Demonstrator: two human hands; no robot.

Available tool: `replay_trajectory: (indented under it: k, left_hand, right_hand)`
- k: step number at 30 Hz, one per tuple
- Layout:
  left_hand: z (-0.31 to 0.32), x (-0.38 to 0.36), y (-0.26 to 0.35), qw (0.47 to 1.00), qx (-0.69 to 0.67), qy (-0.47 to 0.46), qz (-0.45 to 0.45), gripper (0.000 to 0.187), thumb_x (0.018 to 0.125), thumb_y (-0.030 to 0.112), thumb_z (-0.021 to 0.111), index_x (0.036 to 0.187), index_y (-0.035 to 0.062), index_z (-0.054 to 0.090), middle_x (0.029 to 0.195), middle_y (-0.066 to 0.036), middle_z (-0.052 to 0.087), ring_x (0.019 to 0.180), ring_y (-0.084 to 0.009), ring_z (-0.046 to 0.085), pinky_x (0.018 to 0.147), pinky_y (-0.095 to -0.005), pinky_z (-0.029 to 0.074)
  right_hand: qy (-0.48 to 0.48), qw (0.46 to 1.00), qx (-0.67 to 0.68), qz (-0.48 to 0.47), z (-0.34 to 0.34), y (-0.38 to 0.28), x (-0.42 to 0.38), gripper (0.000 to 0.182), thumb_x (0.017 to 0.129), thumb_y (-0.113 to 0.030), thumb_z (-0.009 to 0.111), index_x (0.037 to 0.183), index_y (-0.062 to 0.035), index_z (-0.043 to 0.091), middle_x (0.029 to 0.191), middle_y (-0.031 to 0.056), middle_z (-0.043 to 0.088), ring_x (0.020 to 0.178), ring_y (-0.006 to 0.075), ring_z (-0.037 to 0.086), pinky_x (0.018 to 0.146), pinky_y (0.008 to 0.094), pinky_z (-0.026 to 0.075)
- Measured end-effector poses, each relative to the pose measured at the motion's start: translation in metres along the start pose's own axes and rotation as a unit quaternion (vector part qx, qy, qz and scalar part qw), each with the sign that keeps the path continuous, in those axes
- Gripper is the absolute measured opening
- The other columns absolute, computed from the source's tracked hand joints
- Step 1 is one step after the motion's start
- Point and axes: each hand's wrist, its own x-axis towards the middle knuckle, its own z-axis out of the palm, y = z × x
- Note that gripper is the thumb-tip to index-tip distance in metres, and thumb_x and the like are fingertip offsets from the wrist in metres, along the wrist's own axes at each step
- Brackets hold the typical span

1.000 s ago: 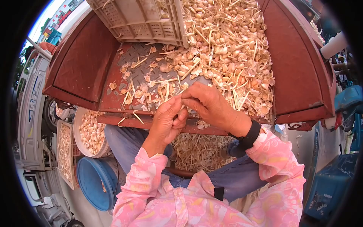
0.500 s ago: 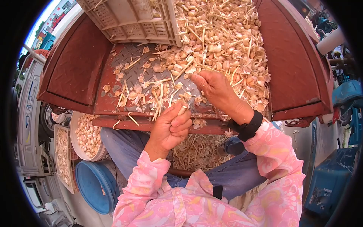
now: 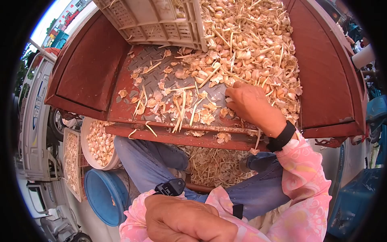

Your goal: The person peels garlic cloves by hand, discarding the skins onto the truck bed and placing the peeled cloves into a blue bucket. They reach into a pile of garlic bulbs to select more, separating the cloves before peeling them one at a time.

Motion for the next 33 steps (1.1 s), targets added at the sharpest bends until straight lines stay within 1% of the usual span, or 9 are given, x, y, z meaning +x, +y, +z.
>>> replay_trajectory:
  k: [5,9,19,22,23,25,27,29,33]
  left_hand:
    - [0.022,0.017,-0.009,0.991,-0.045,-0.042,0.115,0.021,0.093,0.014,0.050,0.090,-0.0064,0.055,0.081,-0.010,0.053,0.069,-0.0168,0.053,0.058,-0.0267,0.041]
    - [0.030,0.017,-0.013,0.990,-0.073,-0.042,0.116,0.024,0.093,0.018,0.050,0.086,-0.0040,0.053,0.080,-0.008,0.052,0.070,-0.0144,0.052,0.059,-0.0258,0.040]
    - [0.032,0.023,-0.011,0.986,-0.056,-0.033,0.152,0.020,0.091,0.014,0.054,0.089,-0.0055,0.054,0.082,-0.008,0.053,0.071,-0.0128,0.052,0.060,-0.0245,0.040]
    - [0.034,-0.011,0.015,0.987,0.076,0.127,-0.059,0.026,0.094,0.022,0.049,0.094,-0.0036,0.047,0.076,-0.001,0.048,0.069,-0.0086,0.047,0.060,-0.0215,0.035]
    - [0.034,-0.026,0.031,0.966,0.080,0.244,0.031,0.025,0.092,0.020,0.052,0.094,-0.0040,0.047,0.072,-0.002,0.048,0.062,-0.0074,0.045,0.055,-0.0200,0.033]
    - [0.013,-0.063,0.052,0.852,0.205,0.400,0.269,0.016,0.094,0.015,0.045,0.093,-0.0012,0.043,0.058,-0.002,0.044,0.045,-0.0074,0.035,0.038,-0.0189,0.025]
    - [-0.008,-0.131,0.085,0.568,0.382,0.654,0.321,0.015,0.094,0.018,0.048,0.090,0.0039,0.048,0.056,0.002,0.041,0.042,-0.0013,0.026,0.037,-0.0170,0.018]
    - [-0.029,-0.249,0.110,0.383,0.478,0.763,0.207,0.016,0.092,0.019,0.050,0.089,0.0040,0.051,0.059,0.002,0.044,0.045,-0.0030,0.033,0.039,-0.0161,0.023]
    - [-0.058,-0.404,0.116,0.131,0.582,0.800,-0.061,0.023,0.088,0.019,0.055,0.100,-0.0004,0.057,0.078,-0.007,0.058,0.068,-0.0115,0.055,0.057,-0.0218,0.044]
  right_hand:
    - [0.050,0.988,0.143,0.014,0.002,-0.003,0.000,0.014,0.076,-0.012,0.062,0.080,-0.0027,0.053,0.074,0.0105,0.054,0.072,0.0285,0.058,0.062,0.0376,0.045]
    - [0.018,0.825,0.545,0.150,-0.002,0.006,-0.003,0.014,0.085,-0.017,0.062,0.088,-0.0054,0.054,0.076,-0.0004,0.057,0.070,0.0094,0.058,0.061,0.0227,0.044]
    - [0.035,0.719,0.666,0.193,-0.023,0.001,-0.024,0.012,0.088,-0.015,0.058,0.096,-0.0072,0.053,0.082,0.0028,0.062,0.067,0.0085,0.062,0.053,0.0165,0.047]
    - [0.060,0.673,0.716,0.173,-0.030,-0.001,-0.034,0.013,0.087,-0.011,0.059,0.097,-0.0054,0.052,0.086,0.0051,0.062,0.071,0.0107,0.063,0.055,0.0178,0.049]
    - [0.068,0.660,0.734,0.145,-0.034,-0.006,-0.037,0.014,0.086,-0.009,0.059,0.097,-0.0046,0.052,0.087,0.0058,0.062,0.072,0.0114,0.063,0.057,0.0183,0.050]
    - [0.036,0.622,0.780,0.052,-0.050,-0.021,-0.046,0.016,0.084,-0.001,0.058,0.098,-0.0011,0.051,0.093,0.0102,0.059,0.075,0.0143,0.063,0.063,0.0214,0.053]
    - [-0.019,0.593,0.803,-0.046,-0.074,-0.052,-0.063,0.017,0.080,0.005,0.061,0.094,0.0022,0.052,0.095,0.0155,0.054,0.082,0.0187,0.060,0.068,0.0261,0.054]
    - [-0.091,0.616,0.769,-0.145,-0.089,-0.061,-0.077,0.013,0.076,0.005,0.066,0.087,0.0050,0.060,0.090,0.0210,0.058,0.086,0.0277,0.060,0.079,0.0327,0.050]
    - [-0.052,0.556,0.790,-0.253,-0.104,-0.088,-0.082,0.007,0.077,0.004,0.065,0.074,0.0095,0.062,0.084,0.0265,0.061,0.068,0.0282,0.063,0.054,0.0309,0.050]
